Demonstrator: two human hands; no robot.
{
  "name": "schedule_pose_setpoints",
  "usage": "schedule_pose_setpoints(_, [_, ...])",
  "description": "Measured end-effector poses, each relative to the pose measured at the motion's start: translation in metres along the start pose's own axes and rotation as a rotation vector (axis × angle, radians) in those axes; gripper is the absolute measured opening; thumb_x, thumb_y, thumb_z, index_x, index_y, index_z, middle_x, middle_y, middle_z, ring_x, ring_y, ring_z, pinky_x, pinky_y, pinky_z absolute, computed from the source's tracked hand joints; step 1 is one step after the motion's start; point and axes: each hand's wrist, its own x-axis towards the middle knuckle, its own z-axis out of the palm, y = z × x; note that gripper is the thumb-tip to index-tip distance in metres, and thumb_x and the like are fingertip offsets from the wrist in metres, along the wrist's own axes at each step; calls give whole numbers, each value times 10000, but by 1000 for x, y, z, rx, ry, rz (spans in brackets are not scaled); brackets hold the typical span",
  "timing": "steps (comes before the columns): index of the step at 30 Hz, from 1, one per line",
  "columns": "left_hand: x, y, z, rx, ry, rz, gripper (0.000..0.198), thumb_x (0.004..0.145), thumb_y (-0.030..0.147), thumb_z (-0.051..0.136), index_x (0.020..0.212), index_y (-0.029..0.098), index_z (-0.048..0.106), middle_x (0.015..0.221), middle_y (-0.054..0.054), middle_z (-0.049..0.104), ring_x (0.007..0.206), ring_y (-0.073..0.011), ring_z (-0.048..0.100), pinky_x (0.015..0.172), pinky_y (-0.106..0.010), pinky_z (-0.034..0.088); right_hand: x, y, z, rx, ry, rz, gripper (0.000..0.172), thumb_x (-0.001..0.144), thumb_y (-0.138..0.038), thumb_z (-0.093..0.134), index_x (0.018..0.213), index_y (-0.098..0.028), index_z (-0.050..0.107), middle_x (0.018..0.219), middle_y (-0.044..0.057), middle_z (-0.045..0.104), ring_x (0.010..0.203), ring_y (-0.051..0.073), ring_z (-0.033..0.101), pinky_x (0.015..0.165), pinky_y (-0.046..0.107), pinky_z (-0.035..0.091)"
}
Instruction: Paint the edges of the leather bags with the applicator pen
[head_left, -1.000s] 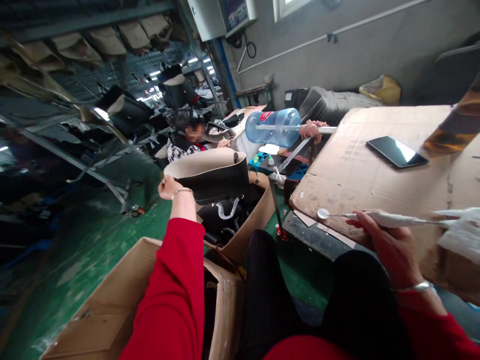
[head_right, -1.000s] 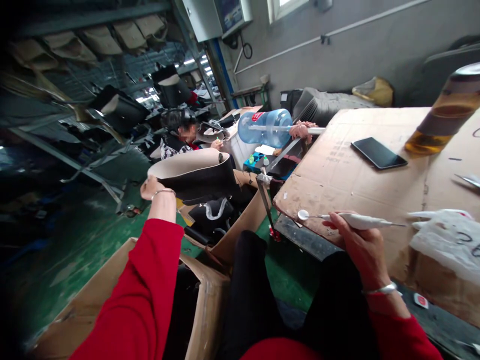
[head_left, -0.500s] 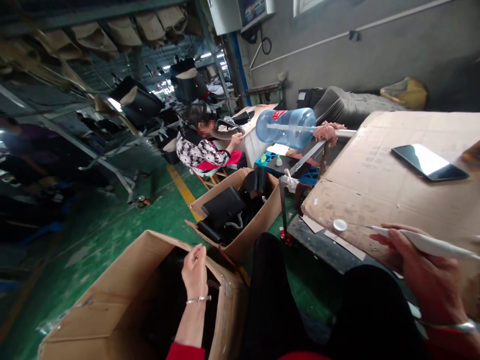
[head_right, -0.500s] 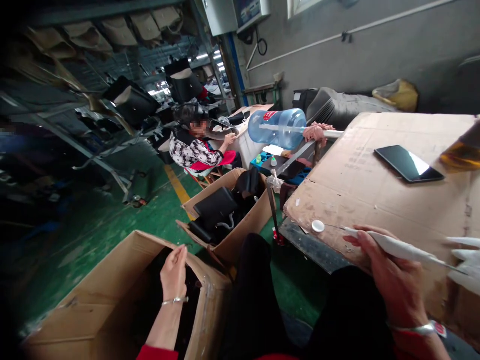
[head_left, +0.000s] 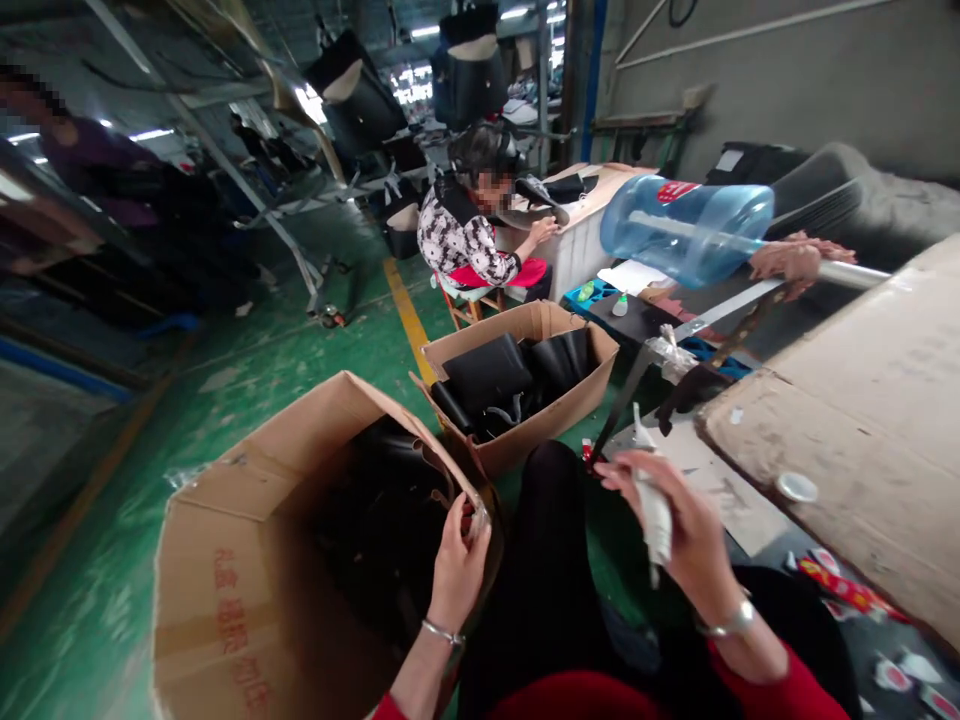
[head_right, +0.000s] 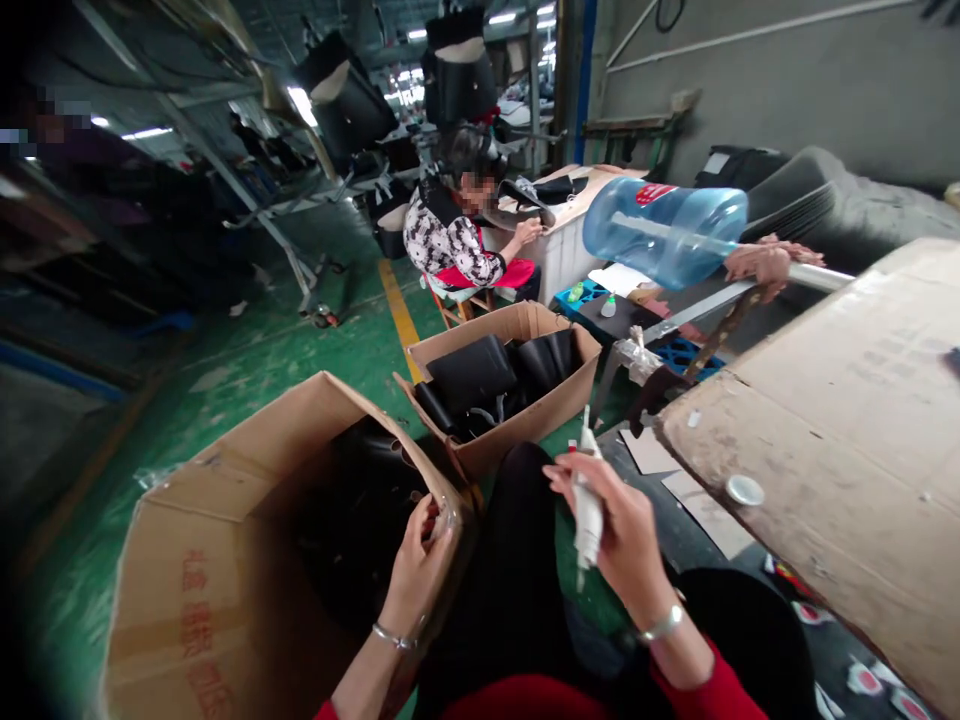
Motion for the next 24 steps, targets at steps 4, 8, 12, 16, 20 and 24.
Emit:
schedule_pose_setpoints(4, [-1, -7, 4, -126, 26, -13, 498, 845, 396, 686, 1304, 218, 610, 1168, -117, 708, 976, -229, 688, 841, -353, 577, 33, 20, 107, 93, -275, 26, 199, 980, -311, 630, 1169, -247, 620, 1074, 47, 761, 961, 209, 761, 826, 274, 591])
schedule_pose_setpoints(8, [-4, -3, 4, -238, 29, -98, 423, 820, 348, 716, 1212, 195, 668, 1127, -130, 735, 960, -231, 701, 768, -320, 584, 51, 32, 209, -50, -431, 49, 274, 953, -307, 634, 1219, -262, 587, 1077, 38, 762, 934, 223, 755, 811, 290, 567])
schedule_pose_setpoints(12, [-6, -2, 4, -296, 28, -153, 395, 832, 306, 706, 1204, 176, 682, 1117, -148, 749, 1014, -248, 711, 846, -352, 578, 46, 48, 276, -198, -550, 53, 432, 902, -266, 652, 1316, -230, 533, 1057, 58, 742, 948, 228, 720, 837, 306, 540])
schedule_pose_setpoints(16, [-7, -4, 6, -381, -8, -243, 404, 818, 347, 722, 1180, 169, 698, 1105, -145, 760, 1049, -270, 714, 899, -373, 566, 33, 70, 298, -271, -564, 122, 466, 877, -146, 555, 1338, -201, 514, 1012, 65, 735, 847, 205, 704, 768, 283, 517])
schedule_pose_setpoints(20, [-5, -17, 2, -526, -13, -512, 409, 857, 431, 661, 1155, 156, 707, 1158, -152, 756, 1071, -261, 721, 940, -354, 565, 27, 84, 297, -332, -554, 192, 404, 909, -183, 507, 1313, -188, 532, 791, 31, 696, 647, 193, 649, 644, 264, 456])
schedule_pose_setpoints(24, [20, -61, -21, -388, -19, -738, 340, 933, 412, 586, 1059, 123, 714, 1094, -182, 757, 955, -241, 748, 850, -367, 599, 28, 83, 296, -358, -547, 203, 375, 926, -229, 488, 1295, -188, 545, 760, 22, 669, 613, 186, 613, 612, 256, 419])
